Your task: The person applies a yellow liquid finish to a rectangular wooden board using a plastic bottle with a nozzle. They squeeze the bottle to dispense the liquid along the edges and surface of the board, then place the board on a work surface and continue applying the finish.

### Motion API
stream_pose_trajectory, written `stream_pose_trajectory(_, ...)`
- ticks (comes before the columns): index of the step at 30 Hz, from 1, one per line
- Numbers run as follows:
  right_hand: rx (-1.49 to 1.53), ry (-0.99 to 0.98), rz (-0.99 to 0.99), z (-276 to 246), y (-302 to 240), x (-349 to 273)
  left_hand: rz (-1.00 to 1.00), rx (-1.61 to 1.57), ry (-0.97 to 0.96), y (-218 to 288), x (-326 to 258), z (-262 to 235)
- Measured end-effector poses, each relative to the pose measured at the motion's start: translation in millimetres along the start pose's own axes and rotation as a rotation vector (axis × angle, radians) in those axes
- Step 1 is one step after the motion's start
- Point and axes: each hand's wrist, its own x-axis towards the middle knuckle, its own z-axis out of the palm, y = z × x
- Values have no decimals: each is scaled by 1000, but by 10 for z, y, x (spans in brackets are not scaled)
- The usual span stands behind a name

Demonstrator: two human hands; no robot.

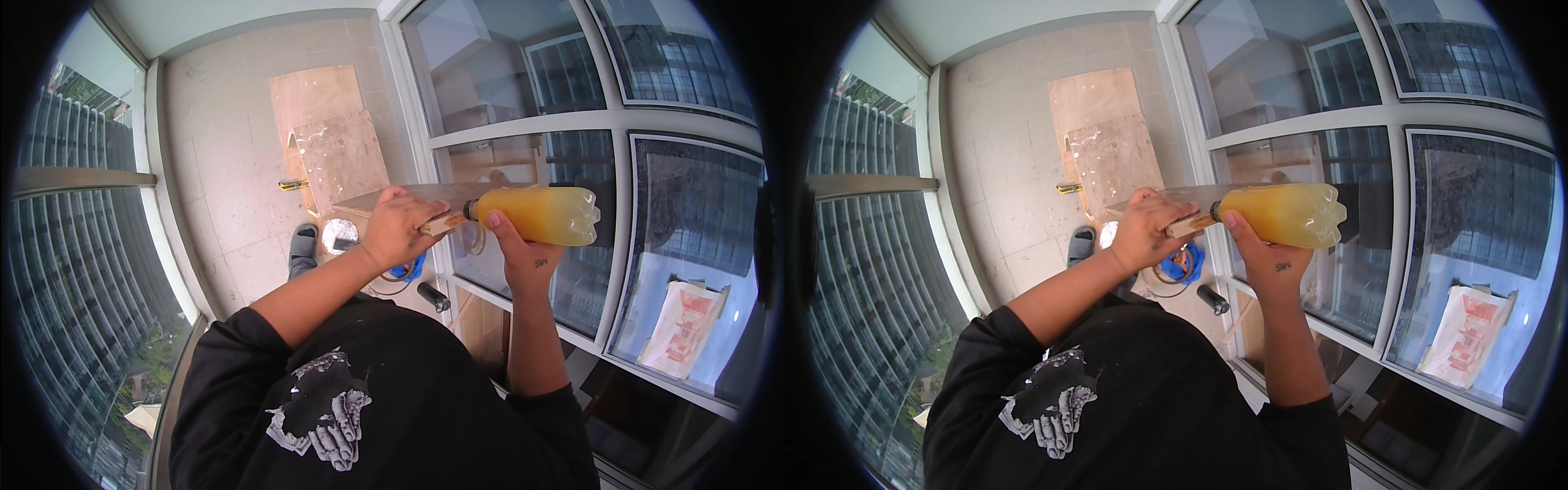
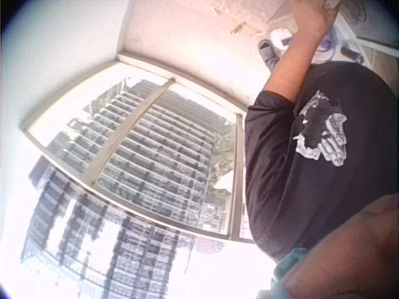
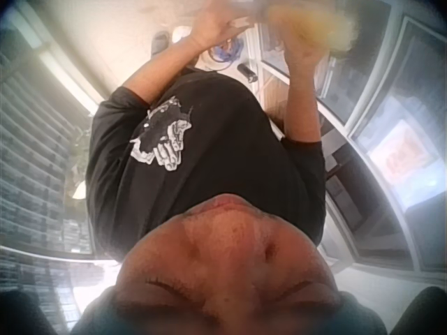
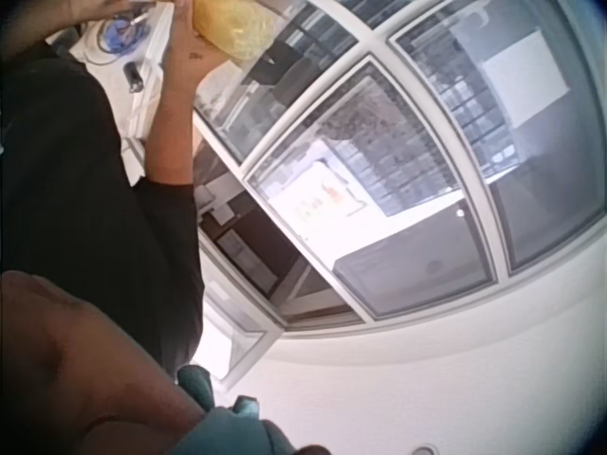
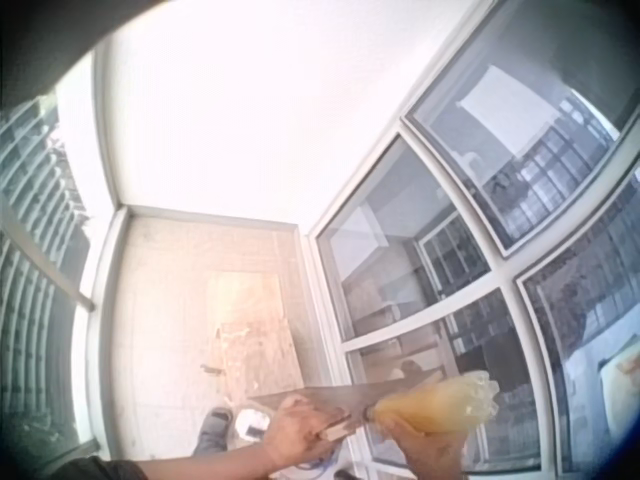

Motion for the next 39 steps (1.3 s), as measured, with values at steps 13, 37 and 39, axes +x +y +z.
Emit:
stream_pose_trajectory(13,-187,98,59,-251,89,141,19,-10,23,17,-4,14)
stream_pose_trajectory(37,-20,106,18,-203,113,-49,16,26,17,4,22,-19)
stream_pose_trajectory(39,-29,79,-28,-144,103,-91,19,26,27,-2,23,-26)
